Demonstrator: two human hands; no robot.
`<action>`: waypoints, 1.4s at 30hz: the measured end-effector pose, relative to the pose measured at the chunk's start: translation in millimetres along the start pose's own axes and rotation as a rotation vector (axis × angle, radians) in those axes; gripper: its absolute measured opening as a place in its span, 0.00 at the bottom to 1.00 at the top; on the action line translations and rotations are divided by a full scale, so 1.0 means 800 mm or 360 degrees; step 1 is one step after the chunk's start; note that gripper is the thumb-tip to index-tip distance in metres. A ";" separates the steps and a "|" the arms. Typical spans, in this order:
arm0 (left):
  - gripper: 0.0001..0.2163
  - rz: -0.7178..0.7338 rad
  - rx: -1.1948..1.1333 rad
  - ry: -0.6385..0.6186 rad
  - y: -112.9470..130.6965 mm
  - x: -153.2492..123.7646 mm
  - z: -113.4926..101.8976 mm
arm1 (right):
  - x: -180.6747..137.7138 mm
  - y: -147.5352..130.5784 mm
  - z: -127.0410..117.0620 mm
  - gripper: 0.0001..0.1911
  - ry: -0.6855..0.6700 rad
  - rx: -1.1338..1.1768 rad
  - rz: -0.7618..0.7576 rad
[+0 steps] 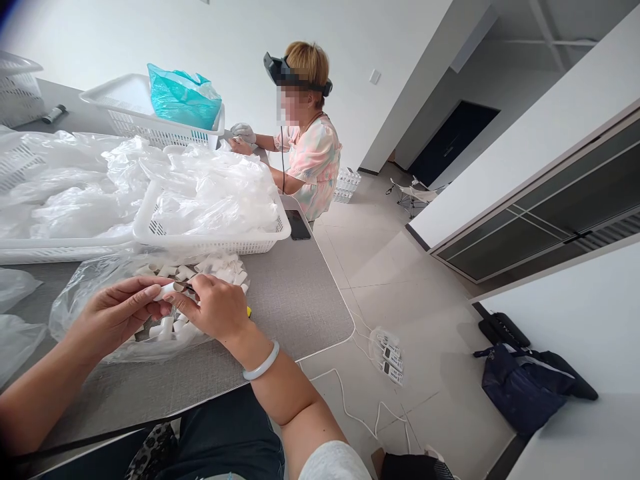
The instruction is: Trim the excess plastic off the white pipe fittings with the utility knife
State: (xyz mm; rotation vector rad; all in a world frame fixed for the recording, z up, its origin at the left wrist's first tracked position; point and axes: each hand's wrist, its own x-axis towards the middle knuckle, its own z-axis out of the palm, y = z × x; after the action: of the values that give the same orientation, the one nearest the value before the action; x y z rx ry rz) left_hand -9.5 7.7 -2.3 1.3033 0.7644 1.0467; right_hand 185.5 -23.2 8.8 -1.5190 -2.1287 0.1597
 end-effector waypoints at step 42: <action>0.13 0.0388 0.0680 0.0032 0.003 -0.005 -0.016 | 0.001 0.003 -0.001 0.26 0.0009 -0.0153 -0.0189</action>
State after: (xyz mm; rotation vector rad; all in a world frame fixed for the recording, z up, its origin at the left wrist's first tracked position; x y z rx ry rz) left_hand -23.4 8.6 -2.2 1.7877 0.8922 1.1276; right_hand 187.7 -21.4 8.6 -1.4384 -2.2438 0.0117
